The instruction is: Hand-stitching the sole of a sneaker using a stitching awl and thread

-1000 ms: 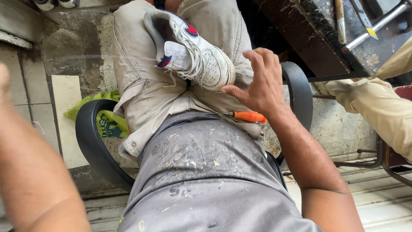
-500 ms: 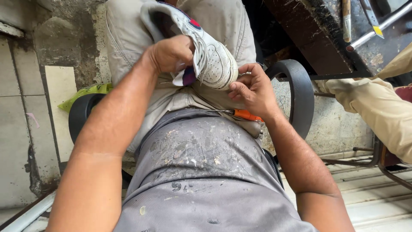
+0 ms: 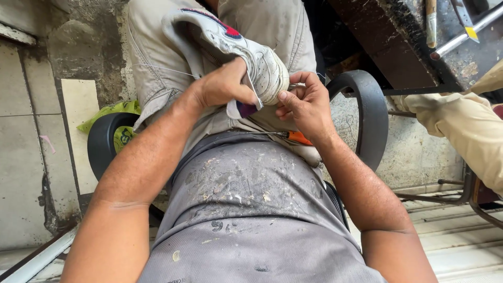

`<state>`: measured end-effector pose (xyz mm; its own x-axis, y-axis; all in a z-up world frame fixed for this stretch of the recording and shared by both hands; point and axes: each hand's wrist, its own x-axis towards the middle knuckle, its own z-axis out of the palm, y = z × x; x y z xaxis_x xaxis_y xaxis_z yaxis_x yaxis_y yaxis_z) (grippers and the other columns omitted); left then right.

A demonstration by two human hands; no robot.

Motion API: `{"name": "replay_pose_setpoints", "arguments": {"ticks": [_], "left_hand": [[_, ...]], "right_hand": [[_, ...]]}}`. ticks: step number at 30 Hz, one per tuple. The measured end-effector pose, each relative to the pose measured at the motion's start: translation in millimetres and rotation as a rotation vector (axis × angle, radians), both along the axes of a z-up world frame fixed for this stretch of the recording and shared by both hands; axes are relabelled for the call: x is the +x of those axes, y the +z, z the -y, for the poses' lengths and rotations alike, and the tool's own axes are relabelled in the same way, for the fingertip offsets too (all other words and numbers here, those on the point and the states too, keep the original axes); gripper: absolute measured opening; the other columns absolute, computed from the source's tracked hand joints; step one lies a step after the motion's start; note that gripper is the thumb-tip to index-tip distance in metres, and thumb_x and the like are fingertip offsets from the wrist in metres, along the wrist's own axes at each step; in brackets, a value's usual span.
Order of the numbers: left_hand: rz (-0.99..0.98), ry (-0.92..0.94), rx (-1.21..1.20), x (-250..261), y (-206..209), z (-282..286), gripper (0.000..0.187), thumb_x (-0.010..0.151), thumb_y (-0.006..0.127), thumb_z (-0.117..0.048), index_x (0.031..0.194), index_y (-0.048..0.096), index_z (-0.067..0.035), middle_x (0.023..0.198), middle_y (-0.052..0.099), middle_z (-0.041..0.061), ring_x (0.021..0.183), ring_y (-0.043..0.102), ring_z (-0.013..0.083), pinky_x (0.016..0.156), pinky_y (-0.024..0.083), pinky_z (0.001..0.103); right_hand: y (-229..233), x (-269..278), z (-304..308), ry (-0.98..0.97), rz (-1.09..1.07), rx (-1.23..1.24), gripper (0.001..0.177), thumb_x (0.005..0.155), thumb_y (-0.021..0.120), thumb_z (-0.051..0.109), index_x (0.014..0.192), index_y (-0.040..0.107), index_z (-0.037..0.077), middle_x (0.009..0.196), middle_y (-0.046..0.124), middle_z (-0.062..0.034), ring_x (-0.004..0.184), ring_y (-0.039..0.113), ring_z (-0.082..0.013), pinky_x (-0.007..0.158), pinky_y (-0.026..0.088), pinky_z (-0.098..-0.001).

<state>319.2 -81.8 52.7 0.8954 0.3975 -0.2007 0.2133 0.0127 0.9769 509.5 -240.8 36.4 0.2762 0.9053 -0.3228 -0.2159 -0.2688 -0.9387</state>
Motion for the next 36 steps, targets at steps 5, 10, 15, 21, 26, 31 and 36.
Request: {"name": "replay_pose_setpoints", "arguments": {"ticks": [5,10,15,21,26,31,36], "left_hand": [[-0.229,0.168,0.199,10.9,30.5,22.4,0.094,0.054,0.102,-0.046,0.113,0.053,0.009,0.098,0.071,0.026,0.099,0.071,0.0445,0.091,0.053,0.058],[-0.461,0.310,0.372,25.9,34.9,40.2,0.110,0.053,0.105,-0.058,0.120,0.043,0.004,0.099,0.072,0.023,0.105,0.071,0.0446,0.092,0.057,0.059],[-0.406,0.341,0.405,21.2,32.9,45.1,0.087,0.068,0.093,-0.056,0.111,0.047,0.003,0.095,0.070,0.028,0.101,0.071,0.0498,0.087,0.057,0.061],[-0.368,0.370,0.432,12.9,24.0,51.1,0.080,0.072,0.093,-0.051,0.109,0.048,0.003,0.092,0.068,0.029,0.101,0.070,0.0511,0.088,0.055,0.061],[-0.265,0.411,0.350,2.3,3.1,63.3,0.092,0.071,0.092,-0.041,0.122,0.040,0.015,0.110,0.062,0.039,0.117,0.060,0.0563,0.102,0.046,0.065],[-0.314,0.401,0.428,-0.5,-23.7,65.7,0.095,0.070,0.093,-0.046,0.122,0.043,0.015,0.113,0.064,0.038,0.119,0.060,0.0561,0.103,0.044,0.067],[-0.306,0.403,0.406,-0.4,-33.2,62.6,0.090,0.068,0.093,-0.046,0.119,0.046,0.010,0.113,0.067,0.033,0.117,0.064,0.0498,0.102,0.048,0.062]], "right_hand": [[-20.0,7.5,1.4,0.004,0.037,0.001,0.034,0.095,0.074,0.000,0.122,0.053,0.002,0.072,0.068,-0.0165,0.058,0.072,-0.0240,0.049,0.065,-0.0340],[7.0,-8.1,8.0,-0.057,0.141,-0.024,0.021,0.098,0.071,0.004,0.118,0.063,0.003,0.073,0.072,-0.0204,0.055,0.073,-0.0223,0.047,0.064,-0.0306],[46.1,-2.0,37.0,0.299,0.793,0.115,0.032,0.103,0.063,0.018,0.129,0.068,0.000,0.108,0.072,-0.0219,0.098,0.072,-0.0390,0.083,0.060,-0.0509],[36.6,4.7,89.9,0.574,1.282,-0.115,0.035,0.090,0.074,0.040,0.121,0.065,0.025,0.105,0.059,-0.0095,0.094,0.067,-0.0416,0.073,0.059,-0.0567],[75.4,9.2,93.5,0.699,1.199,-0.349,0.038,0.097,0.064,0.040,0.129,0.061,0.020,0.102,0.070,-0.0155,0.093,0.071,-0.0437,0.080,0.058,-0.0580],[100.7,22.4,108.9,0.593,0.830,-0.312,0.058,0.090,0.069,0.027,0.144,0.054,0.014,0.116,0.068,-0.0287,0.105,0.063,-0.0577,0.083,0.053,-0.0667],[63.6,20.2,125.8,0.375,1.068,0.076,0.039,0.097,0.068,0.023,0.136,0.070,0.020,0.091,0.069,-0.0054,0.077,0.070,-0.0328,0.065,0.055,-0.0409]]}}
